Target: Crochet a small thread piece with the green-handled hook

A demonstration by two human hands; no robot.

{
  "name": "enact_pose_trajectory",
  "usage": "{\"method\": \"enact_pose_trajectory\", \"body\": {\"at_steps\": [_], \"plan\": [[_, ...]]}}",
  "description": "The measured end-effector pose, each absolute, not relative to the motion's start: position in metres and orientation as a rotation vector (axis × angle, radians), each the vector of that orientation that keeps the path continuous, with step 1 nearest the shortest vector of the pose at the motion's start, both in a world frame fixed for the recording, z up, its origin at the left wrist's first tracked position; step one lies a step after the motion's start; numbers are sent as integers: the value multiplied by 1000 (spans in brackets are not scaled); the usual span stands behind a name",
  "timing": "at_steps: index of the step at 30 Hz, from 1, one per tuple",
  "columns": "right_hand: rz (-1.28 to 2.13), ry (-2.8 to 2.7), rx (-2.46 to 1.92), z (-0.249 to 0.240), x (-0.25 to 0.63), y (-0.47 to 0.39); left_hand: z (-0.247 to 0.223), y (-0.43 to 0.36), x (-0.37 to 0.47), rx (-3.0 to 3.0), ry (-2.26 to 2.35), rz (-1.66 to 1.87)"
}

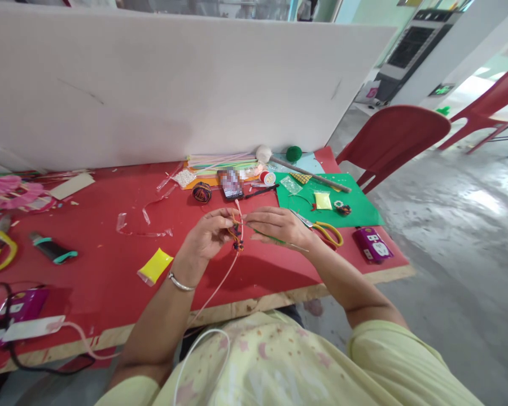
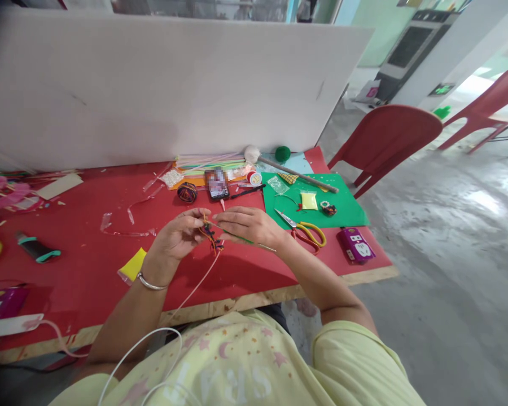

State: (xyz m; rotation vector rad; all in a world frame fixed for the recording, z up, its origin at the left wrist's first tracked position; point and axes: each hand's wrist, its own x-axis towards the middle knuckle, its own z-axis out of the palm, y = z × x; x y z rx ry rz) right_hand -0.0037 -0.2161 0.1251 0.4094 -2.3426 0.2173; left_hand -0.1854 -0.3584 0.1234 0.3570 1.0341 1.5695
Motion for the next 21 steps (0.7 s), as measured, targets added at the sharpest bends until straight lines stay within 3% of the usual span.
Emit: {"method": "enact_pose_trajectory", "body": {"at_steps": [10,21], "plan": [[579,-2401,477,142,5,-218,124,-363,-196,388,932,1324],[922,-2275,290,122,-3,-223,121,-363,-188,406,942,1418]]}}
